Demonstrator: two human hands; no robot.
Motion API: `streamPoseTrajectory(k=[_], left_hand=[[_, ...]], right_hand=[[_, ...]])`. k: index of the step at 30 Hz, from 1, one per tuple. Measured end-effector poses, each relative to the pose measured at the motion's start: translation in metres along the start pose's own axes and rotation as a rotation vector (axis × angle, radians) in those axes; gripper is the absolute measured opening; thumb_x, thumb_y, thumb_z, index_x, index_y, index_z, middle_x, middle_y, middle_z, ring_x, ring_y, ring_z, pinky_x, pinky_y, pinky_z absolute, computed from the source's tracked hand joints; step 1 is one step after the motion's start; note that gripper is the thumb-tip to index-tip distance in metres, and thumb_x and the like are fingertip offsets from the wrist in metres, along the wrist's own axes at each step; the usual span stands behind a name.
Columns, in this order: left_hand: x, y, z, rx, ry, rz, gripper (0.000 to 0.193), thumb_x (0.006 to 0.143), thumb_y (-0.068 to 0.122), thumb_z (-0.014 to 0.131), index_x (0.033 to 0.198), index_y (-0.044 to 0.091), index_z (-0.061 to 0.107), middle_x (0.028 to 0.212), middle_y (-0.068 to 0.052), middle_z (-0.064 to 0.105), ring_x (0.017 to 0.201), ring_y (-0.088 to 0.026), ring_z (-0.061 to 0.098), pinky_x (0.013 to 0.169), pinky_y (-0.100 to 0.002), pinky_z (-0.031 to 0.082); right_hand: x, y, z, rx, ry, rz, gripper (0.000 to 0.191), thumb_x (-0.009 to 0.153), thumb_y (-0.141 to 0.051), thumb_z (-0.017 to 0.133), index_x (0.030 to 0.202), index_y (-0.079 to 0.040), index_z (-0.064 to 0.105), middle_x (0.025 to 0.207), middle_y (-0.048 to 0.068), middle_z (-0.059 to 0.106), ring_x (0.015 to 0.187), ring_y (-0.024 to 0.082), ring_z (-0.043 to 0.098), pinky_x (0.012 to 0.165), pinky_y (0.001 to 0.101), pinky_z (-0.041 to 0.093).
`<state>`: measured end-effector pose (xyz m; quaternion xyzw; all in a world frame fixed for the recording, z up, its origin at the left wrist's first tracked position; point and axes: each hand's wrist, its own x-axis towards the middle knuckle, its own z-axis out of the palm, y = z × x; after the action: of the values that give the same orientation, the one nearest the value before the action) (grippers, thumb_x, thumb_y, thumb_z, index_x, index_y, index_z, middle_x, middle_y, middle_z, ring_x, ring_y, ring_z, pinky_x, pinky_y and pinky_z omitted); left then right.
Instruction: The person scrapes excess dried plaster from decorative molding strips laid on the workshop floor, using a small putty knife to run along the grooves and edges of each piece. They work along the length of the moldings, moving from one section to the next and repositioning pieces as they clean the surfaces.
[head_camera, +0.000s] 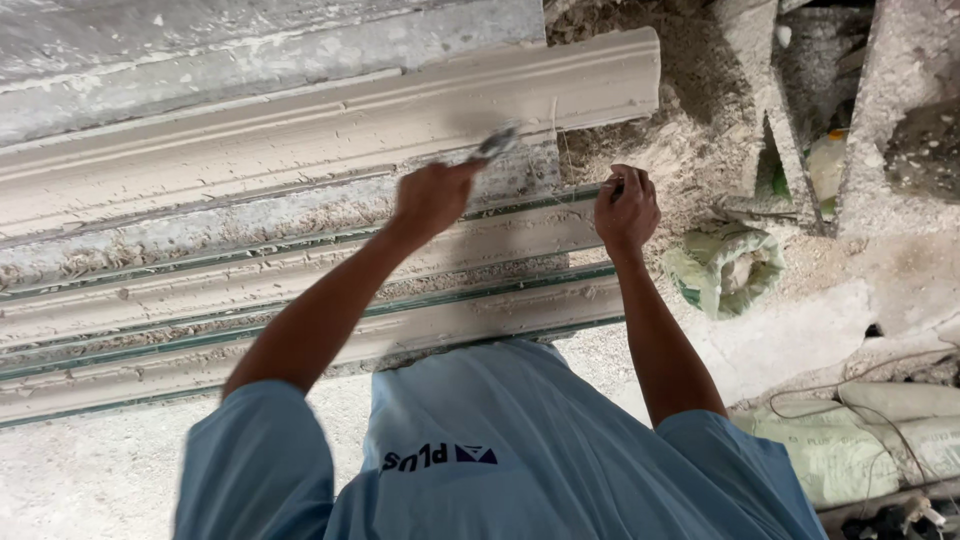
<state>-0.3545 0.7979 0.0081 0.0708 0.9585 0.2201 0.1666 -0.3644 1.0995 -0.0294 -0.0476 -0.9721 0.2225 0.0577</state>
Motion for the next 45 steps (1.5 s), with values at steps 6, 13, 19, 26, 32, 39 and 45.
streamPoseTrajectory(k=[6,13,19,26,32,39,45], left_hand=[[0.071,0.129,0.044,-0.165,0.121,0.073,0.041,0.104,0.015,0.049,0.141,0.027,0.063,0.067,-0.005,0.065,0.038,-0.009,0.045,0.031,-0.028,0.040],[0.073,0.144,0.036,-0.196,0.028,-0.028,0.037,0.104,0.019,0.048,0.137,0.023,0.065,0.057,-0.007,0.064,0.035,-0.011,0.045,0.028,-0.031,0.036],[0.084,0.170,0.034,-0.210,0.172,0.009,0.041,0.096,0.013,0.052,0.131,0.023,0.070,0.067,-0.007,0.071,0.044,-0.015,0.059,0.034,-0.033,0.047],[0.068,0.147,0.015,-0.149,0.107,0.034,0.036,0.100,0.021,0.052,0.131,0.026,0.071,0.072,-0.012,0.074,0.052,-0.020,0.064,0.044,-0.040,0.052],[0.088,0.200,0.018,-0.128,0.071,0.002,0.036,0.117,0.034,0.045,0.110,0.022,0.078,0.077,-0.004,0.072,0.059,-0.010,0.060,0.051,-0.034,0.051],[0.043,0.136,0.037,-0.260,0.126,0.119,0.048,0.106,0.018,0.044,0.153,0.028,0.049,0.086,-0.015,0.071,0.046,-0.014,0.058,0.034,-0.029,0.048],[-0.068,-0.003,0.035,-0.425,0.236,-0.072,0.051,0.109,0.029,0.050,0.156,0.011,0.040,0.098,-0.020,0.073,0.047,-0.015,0.058,0.036,-0.029,0.052]], right_hand=[[0.002,-0.001,-0.011,0.012,0.015,-0.083,0.023,0.098,-0.016,0.058,0.114,-0.013,0.073,0.113,0.008,0.073,0.100,0.030,0.071,0.076,0.0444,0.058],[0.005,-0.006,-0.018,0.026,0.039,-0.031,0.021,0.096,-0.016,0.060,0.111,-0.015,0.075,0.108,0.008,0.075,0.097,0.031,0.071,0.077,0.0463,0.058],[0.009,-0.013,-0.024,-0.049,0.025,-0.088,0.038,0.086,-0.031,0.073,0.111,-0.003,0.069,0.106,0.014,0.072,0.092,0.032,0.071,0.065,0.0436,0.057],[0.004,-0.032,-0.036,0.016,0.042,-0.067,0.019,0.095,-0.016,0.062,0.110,-0.014,0.075,0.109,0.009,0.074,0.100,0.032,0.070,0.080,0.0466,0.057],[0.010,-0.029,-0.037,-0.101,-0.091,-0.063,0.041,0.082,-0.034,0.077,0.112,-0.006,0.068,0.109,0.013,0.071,0.099,0.034,0.068,0.078,0.0488,0.055],[0.001,-0.021,-0.031,0.051,0.025,-0.067,0.019,0.096,-0.017,0.061,0.110,-0.016,0.073,0.112,0.005,0.073,0.102,0.031,0.069,0.080,0.0469,0.056],[-0.002,-0.015,-0.017,0.041,0.073,-0.090,0.020,0.090,-0.014,0.061,0.102,-0.017,0.076,0.107,0.005,0.074,0.094,0.032,0.070,0.075,0.0471,0.056]])
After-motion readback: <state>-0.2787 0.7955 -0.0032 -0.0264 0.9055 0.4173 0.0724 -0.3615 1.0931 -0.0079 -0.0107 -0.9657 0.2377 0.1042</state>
